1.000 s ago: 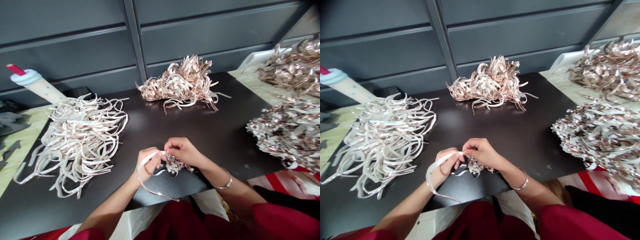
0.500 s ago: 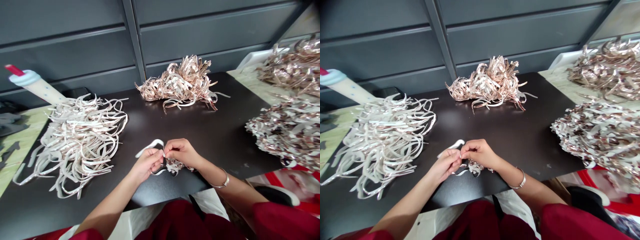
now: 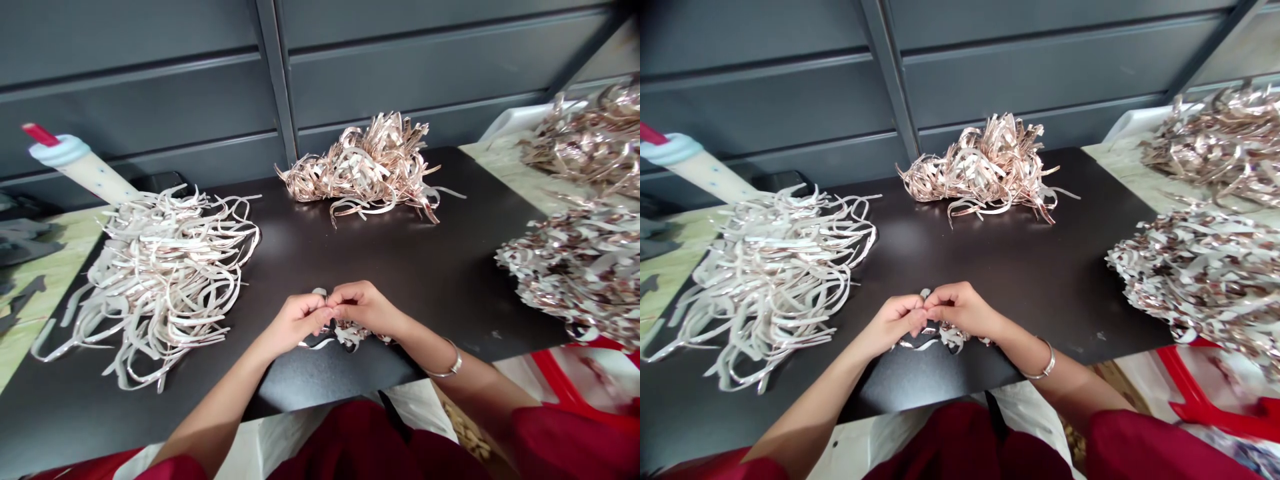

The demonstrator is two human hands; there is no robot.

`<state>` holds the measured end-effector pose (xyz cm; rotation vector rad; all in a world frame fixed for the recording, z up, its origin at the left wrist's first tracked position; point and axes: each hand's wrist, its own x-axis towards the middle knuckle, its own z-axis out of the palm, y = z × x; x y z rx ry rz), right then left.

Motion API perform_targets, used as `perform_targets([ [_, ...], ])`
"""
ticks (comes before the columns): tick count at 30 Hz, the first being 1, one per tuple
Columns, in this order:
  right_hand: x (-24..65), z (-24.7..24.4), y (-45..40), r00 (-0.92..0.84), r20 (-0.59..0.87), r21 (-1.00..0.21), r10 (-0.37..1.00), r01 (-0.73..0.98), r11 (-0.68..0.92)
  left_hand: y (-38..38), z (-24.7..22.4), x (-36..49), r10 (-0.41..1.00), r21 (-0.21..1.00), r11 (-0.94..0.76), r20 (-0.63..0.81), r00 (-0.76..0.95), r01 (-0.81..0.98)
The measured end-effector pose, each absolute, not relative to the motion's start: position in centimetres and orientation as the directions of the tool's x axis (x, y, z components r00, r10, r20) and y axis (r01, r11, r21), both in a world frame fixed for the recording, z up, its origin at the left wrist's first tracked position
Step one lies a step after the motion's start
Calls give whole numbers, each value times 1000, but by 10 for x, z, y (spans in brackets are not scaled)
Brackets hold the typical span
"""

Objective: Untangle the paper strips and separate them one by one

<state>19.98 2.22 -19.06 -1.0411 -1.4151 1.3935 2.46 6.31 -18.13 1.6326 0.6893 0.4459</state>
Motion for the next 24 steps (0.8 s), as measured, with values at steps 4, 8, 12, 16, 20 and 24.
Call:
perform_targets([
  [4,203,-192,23,-302,-1,-995,953,-91,-30,64,-180,23,640,966,-194,-9,768,173],
  [8,205,-189,24,-317,-11,-988,948,-143,-59,64,-180,23,634,892,-406,119,764,198],
  [12,206,-183,24,-335,-39,-983,941,-158,-98,63,-180,23,611,823,-526,189,769,215],
  [16,207,-183,24,-349,-94,-971,932,-175,-164,63,-179,23,599,789,-571,210,773,227],
  [20,207,-187,23,-346,-97,-965,933,-197,-174,63,-179,24,592,792,-580,249,766,191],
  [24,204,-188,20,-144,177,-984,974,-4,178,63,-181,26,656,820,-548,298,694,166],
])
